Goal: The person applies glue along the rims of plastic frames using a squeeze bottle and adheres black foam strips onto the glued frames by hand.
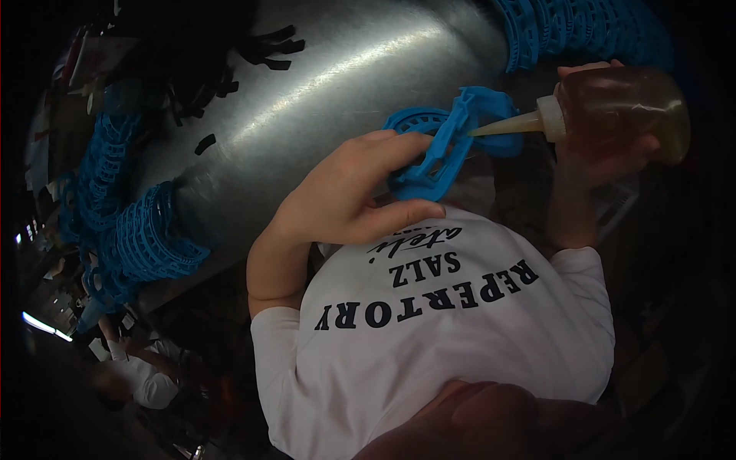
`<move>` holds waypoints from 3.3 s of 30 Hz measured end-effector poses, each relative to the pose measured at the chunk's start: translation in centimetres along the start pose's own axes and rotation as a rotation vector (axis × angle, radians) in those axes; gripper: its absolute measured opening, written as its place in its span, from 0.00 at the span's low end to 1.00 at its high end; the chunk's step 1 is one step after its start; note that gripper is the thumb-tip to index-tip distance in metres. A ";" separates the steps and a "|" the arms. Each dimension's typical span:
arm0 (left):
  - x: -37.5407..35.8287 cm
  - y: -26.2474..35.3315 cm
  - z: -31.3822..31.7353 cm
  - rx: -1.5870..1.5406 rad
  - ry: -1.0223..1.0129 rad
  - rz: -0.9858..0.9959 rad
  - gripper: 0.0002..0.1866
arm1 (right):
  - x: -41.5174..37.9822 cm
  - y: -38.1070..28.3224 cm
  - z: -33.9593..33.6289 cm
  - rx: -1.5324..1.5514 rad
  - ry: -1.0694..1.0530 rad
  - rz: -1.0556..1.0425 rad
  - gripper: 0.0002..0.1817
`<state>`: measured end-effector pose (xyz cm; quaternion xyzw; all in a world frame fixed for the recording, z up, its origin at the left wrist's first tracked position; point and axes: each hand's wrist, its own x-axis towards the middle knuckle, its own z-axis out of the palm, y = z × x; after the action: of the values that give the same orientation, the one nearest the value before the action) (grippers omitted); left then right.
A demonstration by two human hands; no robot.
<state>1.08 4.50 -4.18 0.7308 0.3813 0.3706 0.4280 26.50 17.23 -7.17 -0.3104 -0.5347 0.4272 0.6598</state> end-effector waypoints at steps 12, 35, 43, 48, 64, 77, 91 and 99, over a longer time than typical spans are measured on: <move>0.1 0.4 -0.4 0.001 -0.006 0.001 0.29 | 0.3 -2.5 1.0 0.291 -0.054 0.098 0.42; -1.0 -4.5 2.5 0.149 0.068 0.086 0.24 | -0.5 0.8 -2.6 0.850 -0.187 0.663 0.35; 0.1 -2.4 1.1 -0.528 0.121 -0.468 0.29 | -3.2 -0.4 -1.9 0.209 0.399 0.346 0.34; 5.4 -1.3 0.0 -0.308 0.100 -0.603 0.27 | -3.0 0.5 -2.3 0.012 0.192 0.085 0.35; 4.6 0.5 -1.4 -0.227 -0.054 -0.680 0.25 | -4.2 -0.5 0.4 -0.199 -0.053 -0.231 0.35; 2.4 1.9 -2.5 -0.282 -0.019 -0.680 0.25 | -5.1 -1.8 1.9 0.034 0.098 -0.021 0.34; 5.9 -0.9 -0.3 -0.258 -0.038 -0.664 0.25 | -4.4 1.1 -2.5 -0.045 0.235 0.206 0.35; 6.4 -1.7 0.1 -0.205 -0.035 -0.654 0.26 | -4.2 2.1 0.2 0.180 0.235 0.421 0.34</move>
<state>3.55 10.67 -4.35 0.5293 0.5489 0.2376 0.6017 25.53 14.40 -10.76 -0.4024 -0.3378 0.5621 0.6387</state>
